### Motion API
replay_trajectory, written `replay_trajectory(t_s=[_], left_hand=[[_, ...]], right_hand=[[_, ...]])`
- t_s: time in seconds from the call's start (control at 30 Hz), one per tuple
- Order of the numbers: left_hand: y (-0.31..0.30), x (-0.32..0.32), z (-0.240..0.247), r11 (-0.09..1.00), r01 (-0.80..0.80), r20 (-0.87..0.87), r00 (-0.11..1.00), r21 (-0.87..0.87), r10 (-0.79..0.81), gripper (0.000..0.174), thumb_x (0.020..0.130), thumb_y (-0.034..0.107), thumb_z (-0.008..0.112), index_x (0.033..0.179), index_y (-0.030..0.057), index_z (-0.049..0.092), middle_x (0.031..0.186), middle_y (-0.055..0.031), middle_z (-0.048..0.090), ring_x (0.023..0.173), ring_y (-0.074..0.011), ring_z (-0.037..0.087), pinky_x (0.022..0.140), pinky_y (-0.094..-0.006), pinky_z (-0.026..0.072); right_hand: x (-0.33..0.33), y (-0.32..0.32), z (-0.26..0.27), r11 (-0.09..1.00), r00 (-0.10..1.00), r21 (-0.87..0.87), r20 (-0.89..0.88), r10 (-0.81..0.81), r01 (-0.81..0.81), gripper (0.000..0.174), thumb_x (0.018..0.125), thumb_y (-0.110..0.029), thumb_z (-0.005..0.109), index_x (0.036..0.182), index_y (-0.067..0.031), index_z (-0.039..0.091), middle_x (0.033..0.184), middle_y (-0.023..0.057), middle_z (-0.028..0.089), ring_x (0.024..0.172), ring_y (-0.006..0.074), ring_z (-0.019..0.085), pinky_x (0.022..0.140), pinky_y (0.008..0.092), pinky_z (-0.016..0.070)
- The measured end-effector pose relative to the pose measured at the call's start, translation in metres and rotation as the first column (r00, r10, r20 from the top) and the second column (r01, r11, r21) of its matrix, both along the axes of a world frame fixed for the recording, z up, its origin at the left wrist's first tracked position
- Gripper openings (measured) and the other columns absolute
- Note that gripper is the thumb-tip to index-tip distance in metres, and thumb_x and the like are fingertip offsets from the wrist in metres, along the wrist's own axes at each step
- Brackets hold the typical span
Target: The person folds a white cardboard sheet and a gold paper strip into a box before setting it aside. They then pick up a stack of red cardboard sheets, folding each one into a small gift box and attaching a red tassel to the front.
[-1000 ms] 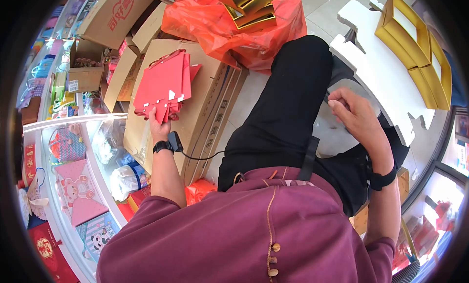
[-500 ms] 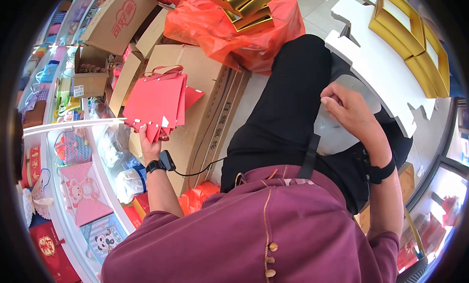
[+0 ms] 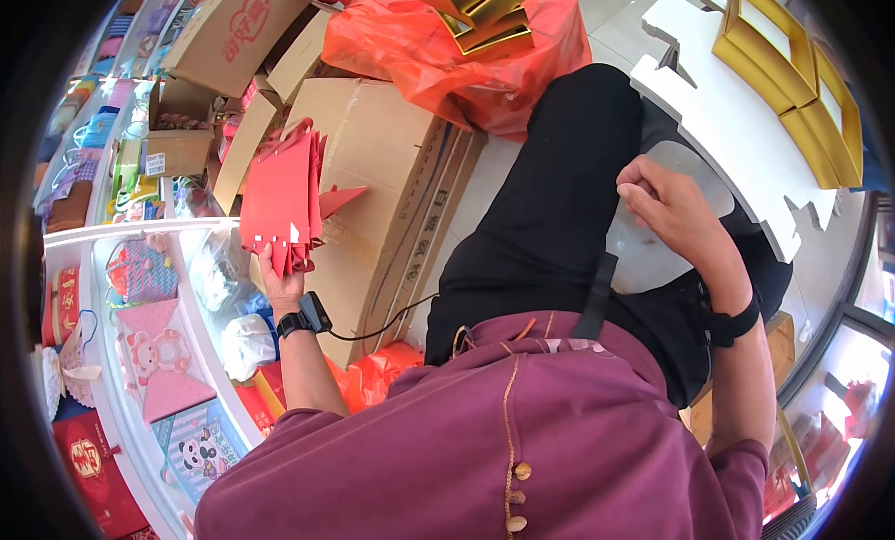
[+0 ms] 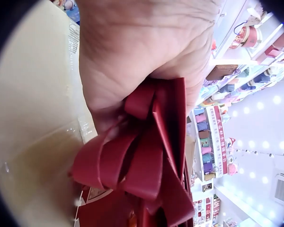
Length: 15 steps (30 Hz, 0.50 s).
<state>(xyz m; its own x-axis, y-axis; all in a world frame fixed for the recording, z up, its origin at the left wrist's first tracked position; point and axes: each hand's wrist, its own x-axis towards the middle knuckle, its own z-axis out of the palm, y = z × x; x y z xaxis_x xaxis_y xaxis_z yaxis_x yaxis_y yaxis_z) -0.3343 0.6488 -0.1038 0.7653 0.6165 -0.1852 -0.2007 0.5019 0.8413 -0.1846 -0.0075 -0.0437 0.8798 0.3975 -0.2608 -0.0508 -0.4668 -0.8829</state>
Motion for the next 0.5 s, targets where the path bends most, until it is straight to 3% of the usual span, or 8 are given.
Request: replay_trajectory(t_s=[0.13,0.3,0.4,0.43,0.47,0.5], left_hand=[[-0.054,0.023,0.038,0.999,0.050,0.046,0.998,-0.011,-0.049,0.053,0.101,0.016,0.066,0.149,0.0042,0.047,0.144,-0.0115,0.062,0.133,-0.0276,0.060,0.115,-0.0478,0.0497],[-0.124,0.053,0.098,0.986,0.156,0.091,0.984,-0.054,-0.151,0.051,0.102,0.015,0.065,0.148,0.0026,0.048,0.143,-0.0135,0.062,0.132,-0.0274,0.061,0.114,-0.0466,0.0512],[-0.161,0.066,0.125,0.957,0.256,0.136,0.962,-0.134,-0.238,0.050,0.101,0.011,0.065,0.148,0.0037,0.048,0.146,-0.0141,0.060,0.134,-0.0271,0.060,0.116,-0.0460,0.0502],[-0.170,0.064,0.116,0.938,0.243,0.073,0.960,0.248,-0.268,0.051,0.100,0.007,0.066,0.148,0.0064,0.048,0.148,-0.0134,0.057,0.136,-0.0262,0.057,0.116,-0.0443,0.0492],[-0.180,0.063,0.106,0.796,0.164,0.014,0.977,0.583,-0.212,0.053,0.099,0.003,0.068,0.148,0.0090,0.048,0.150,-0.0128,0.054,0.138,-0.0253,0.055,0.117,-0.0425,0.0482],[-0.200,0.060,0.120,0.631,0.193,0.004,0.955,0.751,-0.297,0.054,0.099,0.002,0.068,0.148,0.0103,0.048,0.151,-0.0123,0.053,0.139,-0.0250,0.054,0.117,-0.0420,0.0478]], right_hand=[[0.004,0.003,0.000,1.000,0.998,0.020,-0.058,-0.016,0.018,0.022,0.107,-0.025,0.060,0.108,-0.0030,0.065,0.082,0.0014,0.063,0.072,0.0087,0.061,0.064,0.0256,0.0482],[0.009,0.018,-0.018,0.983,0.973,0.181,-0.230,0.025,0.017,0.038,0.111,-0.037,0.054,0.121,-0.0013,0.063,0.094,0.0068,0.068,0.081,0.0132,0.070,0.070,0.0265,0.0573],[0.010,0.033,-0.032,0.950,0.937,0.314,-0.334,0.102,0.009,0.053,0.111,-0.046,0.052,0.132,0.0020,0.058,0.108,0.0151,0.070,0.094,0.0219,0.074,0.082,0.0326,0.0625],[0.009,0.040,-0.036,0.931,0.923,0.365,-0.369,0.113,0.032,0.055,0.111,-0.047,0.052,0.135,0.0026,0.057,0.111,0.0170,0.070,0.097,0.0240,0.074,0.084,0.0344,0.0628],[0.008,0.044,-0.038,0.910,0.908,0.410,-0.400,0.123,0.058,0.058,0.111,-0.049,0.053,0.137,0.0033,0.055,0.114,0.0191,0.070,0.100,0.0266,0.074,0.087,0.0366,0.0628],[0.008,0.049,-0.039,0.888,0.892,0.453,-0.431,0.134,0.085,0.061,0.110,-0.050,0.053,0.140,0.0040,0.053,0.117,0.0213,0.070,0.104,0.0292,0.074,0.089,0.0388,0.0628]])
